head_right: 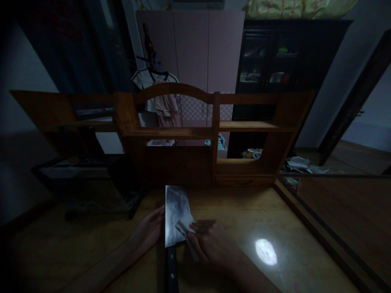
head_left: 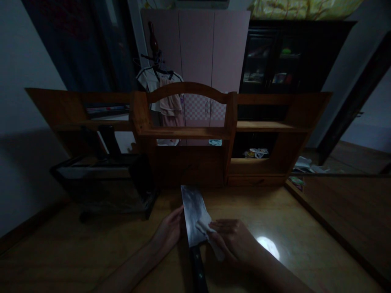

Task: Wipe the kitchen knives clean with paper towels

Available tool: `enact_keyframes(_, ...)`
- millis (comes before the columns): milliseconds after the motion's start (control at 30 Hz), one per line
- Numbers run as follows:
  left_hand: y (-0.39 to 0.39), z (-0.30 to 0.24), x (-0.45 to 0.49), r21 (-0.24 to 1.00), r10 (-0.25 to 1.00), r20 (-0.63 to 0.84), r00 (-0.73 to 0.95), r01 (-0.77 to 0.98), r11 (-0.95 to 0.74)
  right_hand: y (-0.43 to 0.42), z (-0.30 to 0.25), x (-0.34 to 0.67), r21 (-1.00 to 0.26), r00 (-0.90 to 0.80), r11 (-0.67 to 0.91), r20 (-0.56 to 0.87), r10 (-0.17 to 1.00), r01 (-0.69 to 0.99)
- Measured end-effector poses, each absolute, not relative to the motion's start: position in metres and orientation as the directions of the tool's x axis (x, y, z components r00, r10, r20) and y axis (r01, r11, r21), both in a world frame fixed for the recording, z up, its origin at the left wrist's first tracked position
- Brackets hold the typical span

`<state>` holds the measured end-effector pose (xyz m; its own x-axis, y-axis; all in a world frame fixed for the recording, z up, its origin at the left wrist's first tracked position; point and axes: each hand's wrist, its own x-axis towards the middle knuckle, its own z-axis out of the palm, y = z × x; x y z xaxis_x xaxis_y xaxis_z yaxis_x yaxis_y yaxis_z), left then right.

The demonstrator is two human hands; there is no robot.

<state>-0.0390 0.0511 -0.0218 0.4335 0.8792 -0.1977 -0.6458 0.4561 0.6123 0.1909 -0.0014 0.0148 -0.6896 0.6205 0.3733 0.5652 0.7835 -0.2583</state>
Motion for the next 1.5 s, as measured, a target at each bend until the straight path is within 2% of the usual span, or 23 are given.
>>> enact_keyframes(133, 0.051, -0.022, -0.038, 0.653, 0.883, -0.212, 0.418, -0.612, 0.446, -0.002, 0.006, 0.189, -0.261, -0.672, 0.748, 0.330, 0.663, 0.610)
enact_keyframes(433, 0.043, -0.014, -0.035, 0.795, 0.908, -0.142, 0.395, -0.500, 0.342, -0.005, 0.010, 0.185, -0.289, -0.674, 0.757, 0.346, 0.653, 0.586)
enact_keyframes(633, 0.046, -0.020, -0.037, 0.800, 0.910, -0.154, 0.385, -0.492, 0.343, -0.009, 0.016, 0.184, -0.311, -0.705, 0.767, 0.305, 0.640, 0.561)
enact_keyframes(833, 0.042, -0.018, -0.040, 0.819, 0.910, -0.234, 0.342, -0.435, 0.374, -0.018, 0.035, 0.177, -0.419, -0.782, 0.799, 0.267, 0.563, 0.432)
enact_keyframes(967, 0.040, -0.015, -0.040, 0.841, 0.905, -0.213, 0.369, -0.402, 0.362, -0.017, 0.038, 0.177, -0.461, -0.786, 0.784, 0.251, 0.565, 0.417)
enact_keyframes(1233, 0.048, -0.029, -0.039, 0.851, 0.918, -0.145, 0.369, -0.427, 0.306, -0.008, 0.035, 0.180, -0.441, -0.742, 0.778, 0.303, 0.598, 0.447)
enact_keyframes(1500, 0.050, -0.029, -0.039, 0.807, 0.917, -0.157, 0.367, -0.488, 0.333, -0.005, 0.027, 0.183, -0.420, -0.722, 0.777, 0.325, 0.611, 0.468)
